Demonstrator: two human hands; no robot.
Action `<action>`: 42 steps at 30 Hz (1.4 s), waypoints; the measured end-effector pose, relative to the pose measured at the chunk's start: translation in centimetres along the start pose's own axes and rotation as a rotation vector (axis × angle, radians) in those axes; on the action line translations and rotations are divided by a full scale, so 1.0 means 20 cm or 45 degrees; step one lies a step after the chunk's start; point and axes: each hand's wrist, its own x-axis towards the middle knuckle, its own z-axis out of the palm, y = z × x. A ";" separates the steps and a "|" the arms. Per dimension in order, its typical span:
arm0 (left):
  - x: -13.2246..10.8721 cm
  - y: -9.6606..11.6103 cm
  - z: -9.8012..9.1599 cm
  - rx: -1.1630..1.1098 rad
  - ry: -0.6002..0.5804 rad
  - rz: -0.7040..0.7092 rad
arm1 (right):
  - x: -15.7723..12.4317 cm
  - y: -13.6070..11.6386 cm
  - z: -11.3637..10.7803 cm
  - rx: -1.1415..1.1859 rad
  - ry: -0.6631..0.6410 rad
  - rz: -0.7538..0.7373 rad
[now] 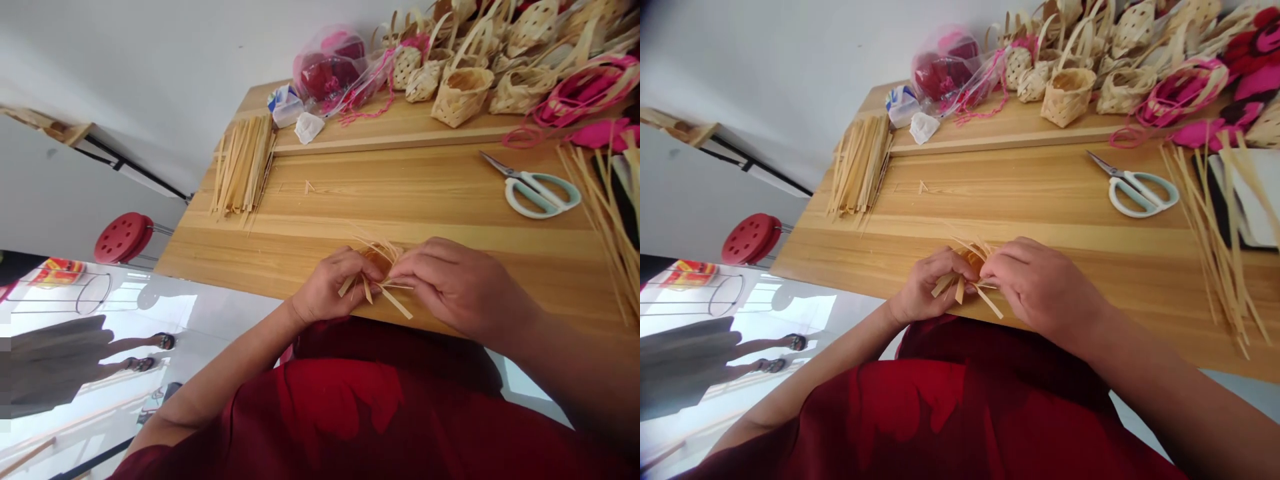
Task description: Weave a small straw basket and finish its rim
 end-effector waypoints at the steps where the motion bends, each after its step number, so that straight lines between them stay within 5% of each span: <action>1: 0.01 0.01 0.00 0.019 -0.012 0.021 | -0.01 -0.01 0.00 -0.025 0.014 0.001; 10: 0.04 0.09 -0.02 0.146 -0.076 0.064 | -0.05 -0.09 0.02 -0.066 0.157 0.054; 20: -0.04 0.05 0.01 0.505 -0.063 0.196 | -0.17 -0.08 0.08 -0.165 0.204 0.159; 34: -0.06 0.09 0.03 0.562 -0.100 0.180 | -0.19 -0.12 0.12 -0.201 0.213 -0.093; 38: -0.07 0.08 0.04 0.571 -0.034 0.198 | -0.20 -0.13 0.14 -0.146 0.287 0.093; 42: -0.08 0.07 0.06 0.578 0.112 0.295 | -0.20 -0.15 0.17 0.178 0.455 0.537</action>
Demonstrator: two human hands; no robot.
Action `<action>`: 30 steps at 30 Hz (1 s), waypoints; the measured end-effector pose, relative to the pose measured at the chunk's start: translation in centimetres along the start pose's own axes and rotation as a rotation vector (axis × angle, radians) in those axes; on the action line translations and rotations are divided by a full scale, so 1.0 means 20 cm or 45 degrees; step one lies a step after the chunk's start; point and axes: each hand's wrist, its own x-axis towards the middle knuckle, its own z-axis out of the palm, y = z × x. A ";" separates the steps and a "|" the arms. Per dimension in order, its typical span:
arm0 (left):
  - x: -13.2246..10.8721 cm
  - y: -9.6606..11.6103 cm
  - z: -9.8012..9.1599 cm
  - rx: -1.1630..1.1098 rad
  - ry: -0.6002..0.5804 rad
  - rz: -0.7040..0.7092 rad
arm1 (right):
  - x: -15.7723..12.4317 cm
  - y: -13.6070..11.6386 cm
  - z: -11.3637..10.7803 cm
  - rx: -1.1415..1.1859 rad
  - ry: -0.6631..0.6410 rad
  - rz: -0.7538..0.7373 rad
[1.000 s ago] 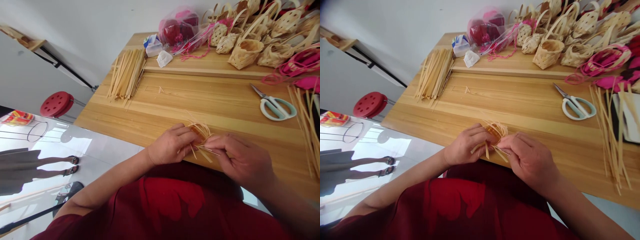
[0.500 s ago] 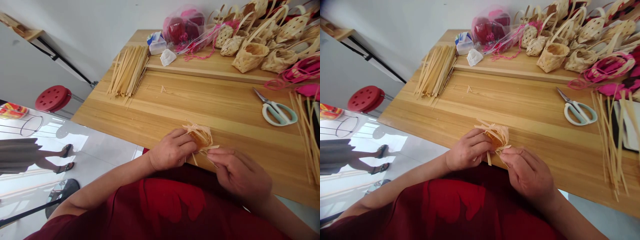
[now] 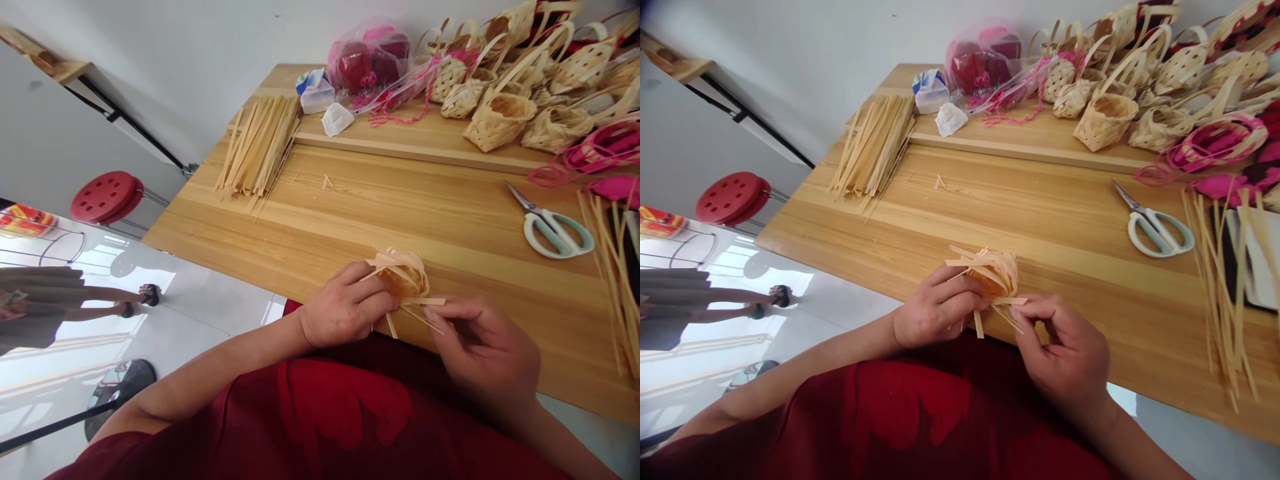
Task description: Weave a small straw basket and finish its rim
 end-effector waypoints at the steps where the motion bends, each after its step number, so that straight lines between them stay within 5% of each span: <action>1: -0.01 0.00 0.00 0.009 0.027 0.017 | 0.00 -0.01 0.01 0.083 0.007 0.113; 6: -0.03 -0.01 0.01 0.098 -0.032 0.061 | 0.02 -0.03 0.01 0.208 -0.033 0.341; 12: -0.02 0.00 0.02 -0.007 -0.148 -0.072 | 0.04 -0.03 -0.05 -0.233 -0.106 -0.380; 16: 0.00 0.01 0.03 -0.197 -0.098 -0.196 | 0.08 -0.05 -0.07 -0.223 -0.230 -0.552; 22: 0.01 0.01 0.03 -0.280 -0.106 -0.224 | 0.10 -0.02 -0.08 -0.106 -0.321 -0.419; 30: 0.01 -0.01 0.06 -0.350 0.018 -0.255 | 0.08 -0.01 -0.06 -0.193 -0.180 -0.129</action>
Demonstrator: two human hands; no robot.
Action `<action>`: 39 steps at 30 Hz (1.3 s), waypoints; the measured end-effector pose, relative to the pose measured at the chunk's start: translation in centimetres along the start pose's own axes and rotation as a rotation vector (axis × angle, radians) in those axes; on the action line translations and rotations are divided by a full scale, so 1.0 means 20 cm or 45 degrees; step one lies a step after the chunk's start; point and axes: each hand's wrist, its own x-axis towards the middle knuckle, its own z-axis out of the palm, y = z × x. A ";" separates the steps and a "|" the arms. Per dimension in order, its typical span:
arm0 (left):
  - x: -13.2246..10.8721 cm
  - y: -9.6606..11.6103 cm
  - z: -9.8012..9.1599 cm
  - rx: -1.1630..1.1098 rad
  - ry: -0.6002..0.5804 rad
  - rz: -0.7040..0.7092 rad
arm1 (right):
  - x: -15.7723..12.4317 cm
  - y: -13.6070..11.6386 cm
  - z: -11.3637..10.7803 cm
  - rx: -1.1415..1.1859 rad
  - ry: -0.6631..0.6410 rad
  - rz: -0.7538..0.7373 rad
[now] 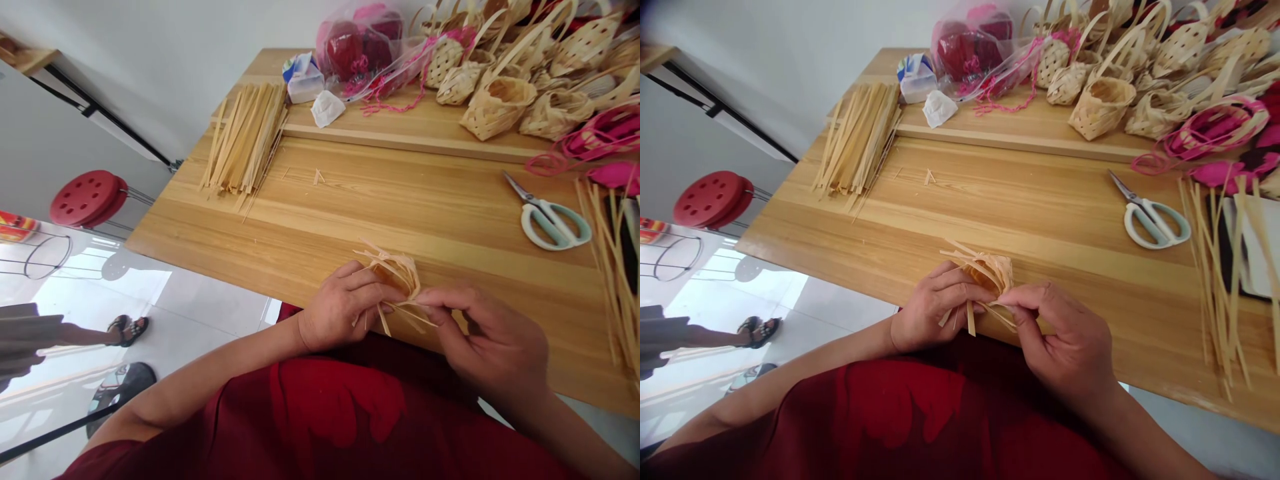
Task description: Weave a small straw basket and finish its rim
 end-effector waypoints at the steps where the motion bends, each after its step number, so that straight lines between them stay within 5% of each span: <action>1: 0.00 0.00 0.00 -0.011 0.005 0.001 | -0.01 0.00 0.00 -0.009 0.015 0.028; 7: 0.03 0.01 -0.02 -0.092 0.022 -0.135 | -0.05 0.03 0.03 0.119 0.142 0.349; 15: 0.05 0.00 -0.03 -0.097 0.001 -0.127 | -0.06 0.04 0.03 0.327 -0.301 0.228; 19: 0.05 -0.02 -0.02 -0.111 0.051 -0.118 | -0.06 0.01 0.00 0.555 -0.370 0.362; 32: 0.03 -0.02 -0.02 -0.130 0.068 -0.103 | -0.05 -0.03 0.03 0.394 -0.253 0.174; 39: 0.03 -0.02 0.00 -0.128 0.071 -0.084 | -0.07 -0.02 0.08 0.438 -0.064 0.366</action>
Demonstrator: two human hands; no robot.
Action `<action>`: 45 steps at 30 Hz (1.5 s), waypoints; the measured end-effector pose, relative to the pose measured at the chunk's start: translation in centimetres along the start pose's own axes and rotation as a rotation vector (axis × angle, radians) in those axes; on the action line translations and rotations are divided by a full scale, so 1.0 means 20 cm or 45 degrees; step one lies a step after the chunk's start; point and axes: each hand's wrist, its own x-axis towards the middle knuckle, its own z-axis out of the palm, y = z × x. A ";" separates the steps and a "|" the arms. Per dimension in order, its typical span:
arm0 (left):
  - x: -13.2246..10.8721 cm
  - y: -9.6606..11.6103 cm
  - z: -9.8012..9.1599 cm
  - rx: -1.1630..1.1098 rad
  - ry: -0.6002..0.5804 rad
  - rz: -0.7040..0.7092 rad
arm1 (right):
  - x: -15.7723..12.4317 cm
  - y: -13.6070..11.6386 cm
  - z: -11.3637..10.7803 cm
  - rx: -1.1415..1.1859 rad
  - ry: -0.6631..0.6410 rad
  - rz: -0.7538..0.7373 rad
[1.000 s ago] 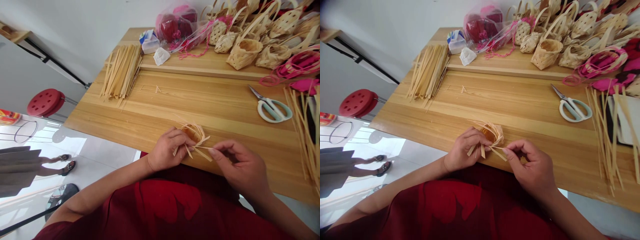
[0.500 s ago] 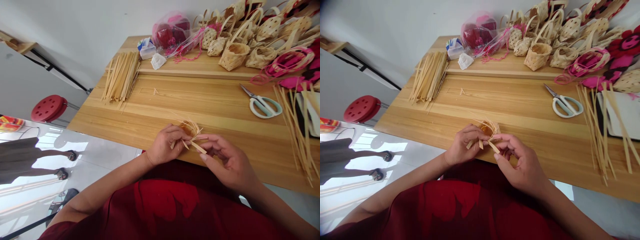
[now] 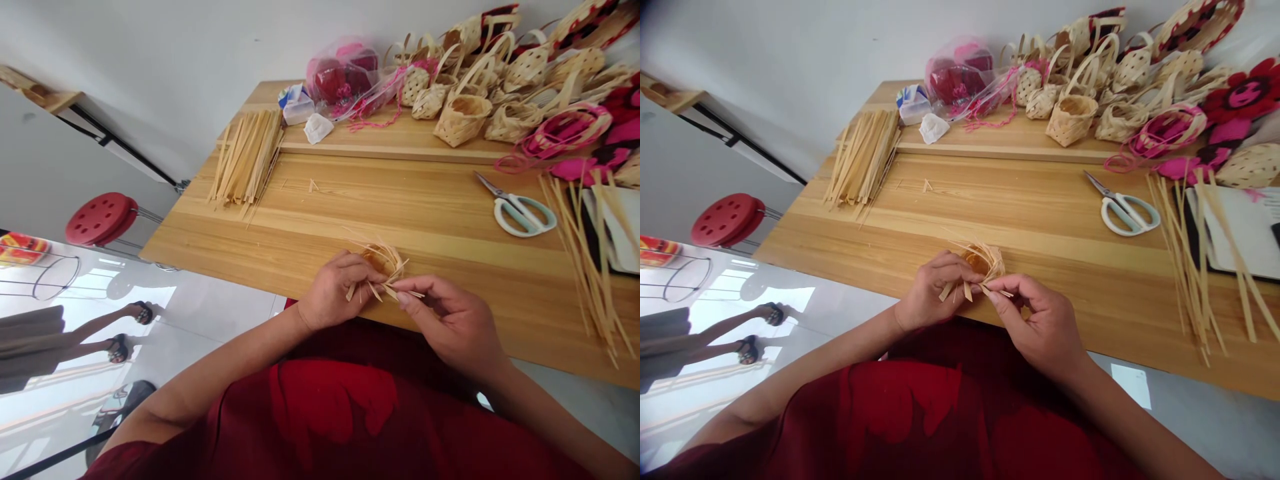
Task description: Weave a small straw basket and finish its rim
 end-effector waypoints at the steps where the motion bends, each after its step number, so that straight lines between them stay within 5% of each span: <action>1: 0.00 0.00 0.00 -0.005 -0.001 -0.015 | 0.00 0.00 0.01 0.050 -0.004 0.018; 28: 0.04 0.02 -0.04 -0.057 -0.088 -0.092 | 0.11 0.02 -0.04 -0.162 -0.007 -0.098; 38: 0.03 -0.01 -0.08 -0.088 -0.220 -0.074 | 0.29 -0.03 -0.11 -0.280 -0.216 -0.578; 45: 0.03 -0.03 -0.11 -0.093 -0.255 -0.078 | 0.35 -0.06 -0.13 -0.362 -0.317 -0.680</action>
